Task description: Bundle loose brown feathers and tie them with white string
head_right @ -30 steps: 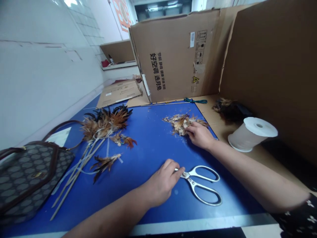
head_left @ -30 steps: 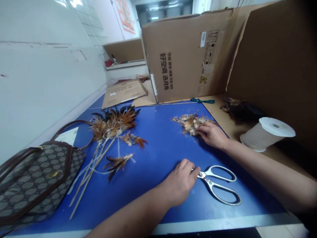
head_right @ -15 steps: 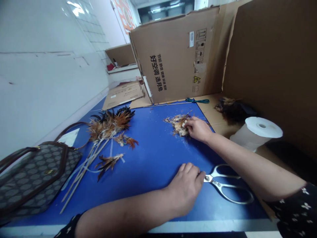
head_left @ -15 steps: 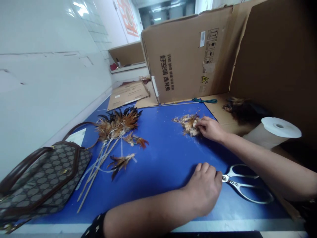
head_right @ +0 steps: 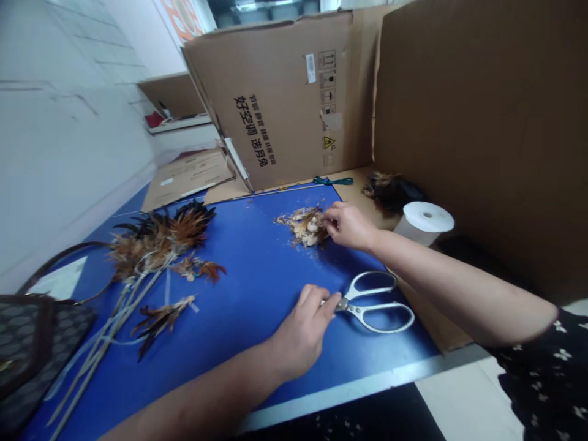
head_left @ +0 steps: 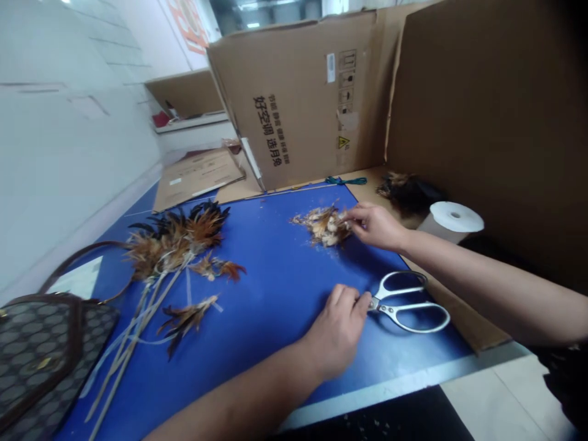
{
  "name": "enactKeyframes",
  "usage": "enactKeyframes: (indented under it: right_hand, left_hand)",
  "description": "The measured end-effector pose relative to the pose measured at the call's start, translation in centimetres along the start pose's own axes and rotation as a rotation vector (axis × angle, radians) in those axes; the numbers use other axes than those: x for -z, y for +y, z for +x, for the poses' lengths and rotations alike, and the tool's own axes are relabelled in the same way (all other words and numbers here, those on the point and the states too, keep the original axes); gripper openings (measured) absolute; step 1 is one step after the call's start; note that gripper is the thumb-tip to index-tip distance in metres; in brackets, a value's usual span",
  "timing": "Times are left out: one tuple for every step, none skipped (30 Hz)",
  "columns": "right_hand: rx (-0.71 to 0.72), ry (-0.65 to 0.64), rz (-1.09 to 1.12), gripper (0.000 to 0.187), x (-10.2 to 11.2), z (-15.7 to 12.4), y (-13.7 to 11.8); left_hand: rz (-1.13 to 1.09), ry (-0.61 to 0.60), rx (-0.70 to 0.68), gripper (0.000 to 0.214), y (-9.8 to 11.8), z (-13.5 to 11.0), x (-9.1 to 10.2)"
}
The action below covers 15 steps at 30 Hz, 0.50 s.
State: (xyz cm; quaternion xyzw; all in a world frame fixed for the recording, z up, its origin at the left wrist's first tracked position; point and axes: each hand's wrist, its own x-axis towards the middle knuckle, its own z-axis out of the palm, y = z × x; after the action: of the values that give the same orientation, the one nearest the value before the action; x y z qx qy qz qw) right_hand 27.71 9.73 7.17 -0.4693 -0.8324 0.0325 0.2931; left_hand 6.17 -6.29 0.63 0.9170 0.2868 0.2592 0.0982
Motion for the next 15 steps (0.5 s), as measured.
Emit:
enactKeyframes:
  right_hand:
    - [0.001, 0.002, 0.0, 0.029, 0.9, 0.0, 0.0]
    - [0.003, 0.004, 0.0, 0.03, 1.7, 0.0, -0.1]
    - [0.008, 0.003, -0.002, 0.03, 2.4, 0.1, -0.2]
    - [0.016, -0.002, -0.007, 0.03, 2.9, 0.4, -0.5]
    - [0.024, -0.011, -0.014, 0.029, 3.3, 0.6, -0.9]
    - [0.036, -0.024, -0.024, 0.028, 3.5, 1.0, -1.4]
    - [0.048, -0.038, -0.032, 0.027, 3.6, 1.4, -1.9]
    - [0.058, -0.052, -0.039, 0.026, 3.5, 1.7, -2.4]
    - [0.068, -0.065, -0.042, 0.025, 3.4, 2.0, -2.9]
    - [0.079, -0.078, -0.043, 0.024, 3.3, 2.2, -3.4]
    - [0.091, -0.091, -0.04, 0.023, 3.0, 2.3, -3.8]
    - [0.102, -0.102, -0.034, 0.023, 2.7, 2.3, -4.2]
    - [0.111, -0.112, -0.027, 0.022, 2.3, 2.2, -4.5]
    - [0.116, -0.117, -0.02, 0.021, 1.9, 2.0, -4.9]
    - [0.114, -0.117, -0.013, 0.021, 1.4, 1.8, -5.2]
  left_hand:
    - [0.005, 0.008, -0.02, 0.054, 0.1, 0.4, -0.1]
    - [0.016, 0.011, -0.035, 0.054, 0.4, 1.1, -0.3]
    - [0.032, 0.001, -0.042, 0.053, 0.9, 1.9, -0.6]
    - [0.055, -0.018, -0.036, 0.052, 1.5, 3.0, -1.0]
    - [0.082, -0.04, -0.028, 0.048, 2.1, 4.1, -1.5]
    - [0.114, -0.069, -0.025, 0.045, 2.8, 5.3, -2.2]
    - [0.145, -0.105, -0.034, 0.042, 3.3, 6.4, -2.9]
    - [0.174, -0.125, -0.04, 0.039, 3.8, 7.6, -3.7]
    - [0.195, -0.142, -0.037, 0.036, 4.1, 8.6, -4.6]
    - [0.211, -0.152, -0.02, 0.033, 4.3, 9.5, -5.4]
    - [0.219, -0.16, -0.012, 0.034, 4.3, 10.2, -6.2]
    - [0.224, -0.161, 0.005, 0.034, 4.3, 10.9, -7.0]
    - [0.216, -0.163, 0.006, 0.033, 4.2, 11.4, -7.6]
    - [0.195, -0.157, -0.007, 0.033, 4.2, 11.9, -8.0]
    - [0.163, -0.149, -0.032, 0.033, 4.1, 12.2, -8.2]
